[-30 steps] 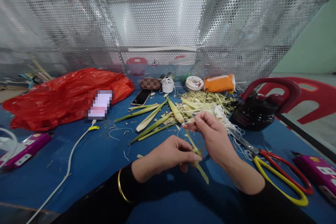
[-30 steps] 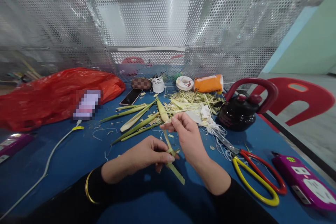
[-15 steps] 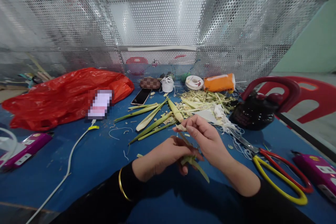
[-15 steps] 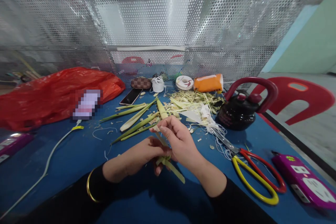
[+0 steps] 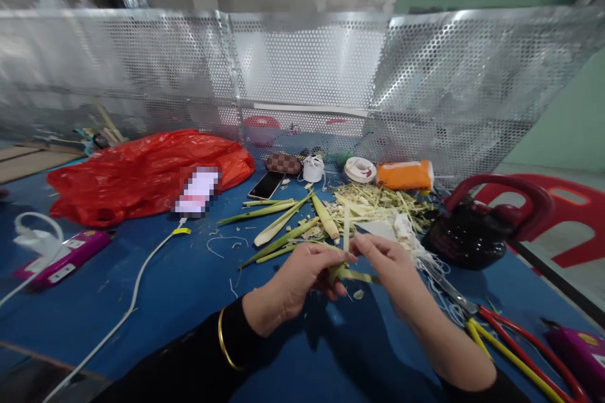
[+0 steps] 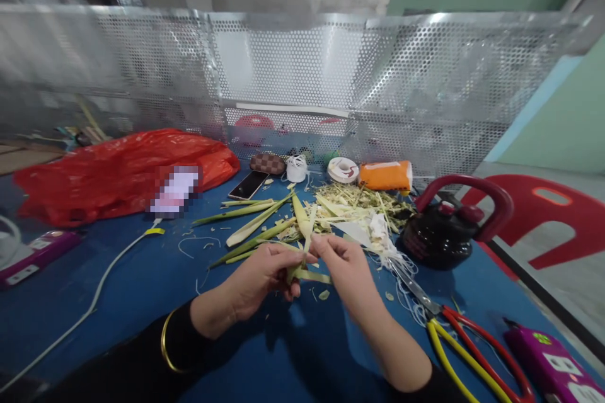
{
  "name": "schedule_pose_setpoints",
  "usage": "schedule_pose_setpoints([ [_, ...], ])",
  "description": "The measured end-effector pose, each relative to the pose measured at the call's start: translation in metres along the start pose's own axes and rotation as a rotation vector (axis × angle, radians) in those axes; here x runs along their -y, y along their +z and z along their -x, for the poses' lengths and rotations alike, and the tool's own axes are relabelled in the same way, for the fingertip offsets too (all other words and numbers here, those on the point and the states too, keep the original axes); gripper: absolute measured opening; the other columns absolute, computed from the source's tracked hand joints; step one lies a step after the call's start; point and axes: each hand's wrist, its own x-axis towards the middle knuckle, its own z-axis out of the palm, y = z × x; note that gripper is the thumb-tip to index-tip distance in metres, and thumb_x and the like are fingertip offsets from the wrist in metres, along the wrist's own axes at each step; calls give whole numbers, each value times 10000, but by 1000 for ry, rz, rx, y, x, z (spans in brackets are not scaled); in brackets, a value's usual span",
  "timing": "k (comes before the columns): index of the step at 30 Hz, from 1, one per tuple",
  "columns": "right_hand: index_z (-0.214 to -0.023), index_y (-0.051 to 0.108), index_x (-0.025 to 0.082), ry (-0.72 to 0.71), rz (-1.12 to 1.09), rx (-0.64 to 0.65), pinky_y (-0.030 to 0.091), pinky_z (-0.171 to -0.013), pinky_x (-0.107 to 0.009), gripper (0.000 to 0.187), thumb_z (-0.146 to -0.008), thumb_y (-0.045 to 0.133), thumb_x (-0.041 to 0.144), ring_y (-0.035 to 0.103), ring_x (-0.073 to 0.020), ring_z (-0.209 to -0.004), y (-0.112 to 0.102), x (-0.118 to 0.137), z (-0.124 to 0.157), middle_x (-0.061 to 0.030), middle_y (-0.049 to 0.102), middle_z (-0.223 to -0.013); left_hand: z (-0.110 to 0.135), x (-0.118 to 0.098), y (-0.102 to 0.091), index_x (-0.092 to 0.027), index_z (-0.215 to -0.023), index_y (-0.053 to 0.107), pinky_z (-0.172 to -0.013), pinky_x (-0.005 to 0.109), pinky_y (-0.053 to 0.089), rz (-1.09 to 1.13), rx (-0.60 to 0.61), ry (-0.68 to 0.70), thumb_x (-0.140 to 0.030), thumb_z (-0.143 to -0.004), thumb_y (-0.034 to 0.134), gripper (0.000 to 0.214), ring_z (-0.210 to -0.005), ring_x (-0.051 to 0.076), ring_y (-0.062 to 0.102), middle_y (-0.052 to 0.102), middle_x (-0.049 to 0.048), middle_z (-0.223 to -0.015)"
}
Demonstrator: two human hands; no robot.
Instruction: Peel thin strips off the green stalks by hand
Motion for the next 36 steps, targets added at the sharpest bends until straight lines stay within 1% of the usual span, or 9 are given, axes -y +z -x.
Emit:
schedule_pose_setpoints([
  [6, -675, 631, 185, 131, -192, -5, 413, -513, -236, 302, -726, 715, 471, 476, -126, -556, 12, -2, 7, 24, 513, -584, 0, 6, 1, -122, -743, 654, -390, 175, 386, -50, 69, 15, -501, -765, 611, 382, -397, 94, 543, 595, 0, -504],
  [9, -703, 615, 194, 190, -243, 20, 382, -414, -227, 303, -728, 710, 481, 433, -114, -483, 13, -2, 8, 42, 461, -559, -1, 6, 0, -120, -676, 648, -377, 160, 354, -124, 99, 31, -465, -772, 605, 361, -402, 84, 530, 593, 5, -496],
  [13, -689, 600, 201, 93, -203, -86, 371, -457, -232, 274, -763, 677, 453, 432, -114, -493, 10, -6, 6, 47, 482, -558, -1, 5, -1, -104, -779, 700, -353, 166, 303, -153, 146, 47, -423, -798, 568, 346, -393, 56, 491, 707, 62, -712],
  [16, -662, 576, 199, 18, -98, -205, 376, -538, -246, 273, -782, 650, 433, 465, -137, -587, 9, -8, 3, 21, 531, -623, -1, 6, -1, -101, -887, 719, -356, 166, 292, -131, 143, 31, -406, -800, 564, 353, -386, 52, 474, 712, 61, -709],
  [22, -669, 577, 199, 20, -40, -200, 391, -590, -266, 265, -812, 607, 420, 485, -152, -607, 9, -10, 1, 20, 535, -620, -3, 7, -2, -104, -922, 729, -356, 157, 281, -53, 151, -14, -387, -804, 579, 342, -403, 51, 481, 687, 49, -673],
  [27, -908, 618, 207, -175, 191, -256, 431, -748, -311, 211, -850, 574, 406, 576, -216, -839, 7, -6, 5, -47, 654, -886, -6, 3, -4, -116, -917, 705, -375, 153, 306, 124, -31, 31, -340, -823, 572, 277, -447, 58, 521, 629, 11, -636],
  [31, -929, 646, 215, -157, 246, -10, 424, -806, -333, 260, -886, 519, 438, 588, -243, -925, 6, -4, 5, -58, 675, -946, -4, -2, -5, -122, -847, 669, -400, 162, 314, 205, -71, 25, -329, -856, 553, 238, -451, 59, 516, 607, 1, -609],
  [34, -721, 620, 193, -62, 145, 176, 427, -747, -320, 378, -897, 466, 490, 582, -214, -779, 8, -1, 3, -42, 642, -756, -3, -3, -5, -118, -792, 651, -412, 167, 316, 248, -63, 8, -307, -867, 538, 232, -443, 54, 503, 594, -3, -589],
  [36, -616, 544, 198, -25, 92, 192, 414, -688, -299, 398, -860, 512, 510, 543, -189, -699, 8, 1, 2, -22, 585, -663, -3, -3, -5, -118, -785, 650, -415, 165, 309, 274, -69, -5, -291, -862, 541, 218, -437, 49, 495, 590, -7, -576],
])
